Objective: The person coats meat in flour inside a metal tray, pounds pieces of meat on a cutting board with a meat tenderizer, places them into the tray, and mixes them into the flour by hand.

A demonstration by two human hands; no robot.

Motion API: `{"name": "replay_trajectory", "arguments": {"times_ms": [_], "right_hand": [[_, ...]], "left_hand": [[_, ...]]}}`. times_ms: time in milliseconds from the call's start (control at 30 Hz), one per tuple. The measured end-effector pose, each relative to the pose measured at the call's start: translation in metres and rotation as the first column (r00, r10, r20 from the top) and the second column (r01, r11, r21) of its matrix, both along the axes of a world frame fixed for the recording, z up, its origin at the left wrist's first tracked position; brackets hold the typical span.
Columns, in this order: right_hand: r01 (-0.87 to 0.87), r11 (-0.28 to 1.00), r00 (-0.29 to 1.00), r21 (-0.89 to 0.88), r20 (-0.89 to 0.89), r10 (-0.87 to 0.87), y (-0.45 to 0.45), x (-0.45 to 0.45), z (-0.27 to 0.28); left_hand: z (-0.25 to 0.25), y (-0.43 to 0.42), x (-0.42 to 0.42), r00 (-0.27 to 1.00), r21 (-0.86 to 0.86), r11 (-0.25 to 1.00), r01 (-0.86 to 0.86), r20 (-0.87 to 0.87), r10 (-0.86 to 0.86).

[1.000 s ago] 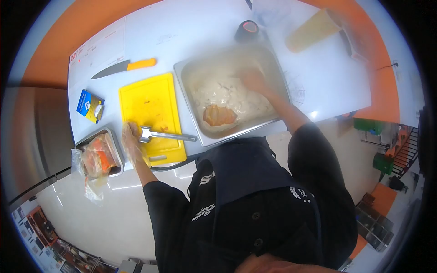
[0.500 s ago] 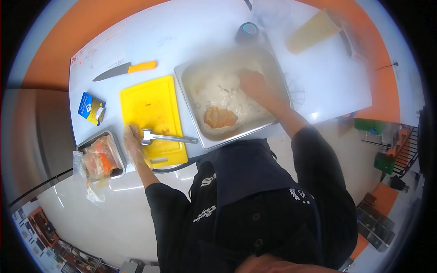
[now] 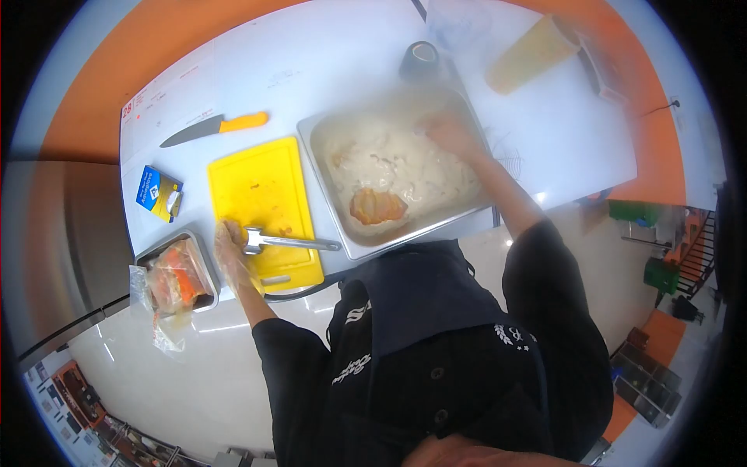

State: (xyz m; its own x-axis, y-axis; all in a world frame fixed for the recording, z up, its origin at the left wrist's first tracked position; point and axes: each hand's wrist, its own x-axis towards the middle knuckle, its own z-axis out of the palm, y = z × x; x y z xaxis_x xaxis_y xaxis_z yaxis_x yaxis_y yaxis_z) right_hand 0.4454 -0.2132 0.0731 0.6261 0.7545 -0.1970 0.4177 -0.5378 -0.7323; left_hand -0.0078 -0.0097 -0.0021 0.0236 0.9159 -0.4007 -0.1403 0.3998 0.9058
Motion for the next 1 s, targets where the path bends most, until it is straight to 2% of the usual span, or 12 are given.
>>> {"name": "replay_trajectory", "arguments": {"times_ms": [33, 133, 233, 333, 400, 433, 533, 633, 733, 833, 933, 1000], "right_hand": [[0.016, 1.0, 1.0, -0.021, -0.017, -0.016, -0.001, -0.005, 0.015], [-0.088, 0.996, 0.993, -0.004, 0.077, 0.088, -0.001, -0.025, 0.048], [-0.387, 0.922, 0.848, 0.016, 0.398, 0.349, 0.006, -0.038, 0.01], [-0.348, 0.933, 0.767, -0.095, 0.543, 0.342, 0.012, -0.055, 0.0], [-0.369, 0.93, 0.746, -0.012, 0.593, 0.303, 0.014, -0.061, 0.007], [-0.38, 0.925, 0.737, 0.024, 0.612, 0.286, 0.014, -0.062, 0.009], [-0.444, 0.893, 0.639, -0.073, 0.673, 0.372, 0.01, -0.055, 0.0], [-0.352, 0.934, 0.696, -0.06, 0.651, 0.304, 0.005, -0.049, 0.01], [-0.381, 0.915, 0.668, -0.134, 0.643, 0.373, 0.0, -0.044, -0.001], [-0.332, 0.939, 0.666, -0.092, 0.682, 0.302, 0.002, -0.043, -0.008], [-0.455, 0.889, 0.679, 0.045, 0.664, 0.314, 0.002, -0.056, -0.002], [-0.42, 0.905, 0.663, -0.071, 0.657, 0.359, 0.006, -0.057, -0.008]], "left_hand": [[0.003, -0.001, 0.004, 1.0, 0.004, 1.0, -0.022, -0.011, 0.022], [0.006, -0.003, 0.004, 1.0, 0.011, 1.0, -0.023, -0.016, 0.024], [0.004, -0.001, 0.003, 1.0, 0.005, 1.0, -0.017, -0.023, 0.017], [0.003, 0.0, 0.004, 0.999, -0.005, 0.999, -0.039, -0.02, 0.039], [-0.001, 0.004, 0.001, 0.999, 0.014, 0.999, -0.036, -0.014, 0.036], [-0.005, 0.005, -0.003, 1.0, 0.028, 1.0, -0.015, -0.019, 0.016], [-0.005, 0.004, -0.001, 1.0, 0.005, 1.0, 0.008, -0.018, -0.008], [0.001, 0.001, -0.001, 0.999, 0.029, 0.998, 0.049, 0.006, -0.049], [0.006, -0.001, 0.002, 1.0, 0.033, 0.999, 0.03, -0.006, -0.029], [0.002, -0.001, 0.0, 0.999, 0.05, 0.998, 0.035, 0.015, -0.036], [0.02, -0.006, 0.011, 0.999, 0.001, 1.0, -0.019, -0.047, 0.019], [0.025, -0.007, 0.018, 0.997, -0.013, 0.999, -0.039, -0.074, 0.038]]}}
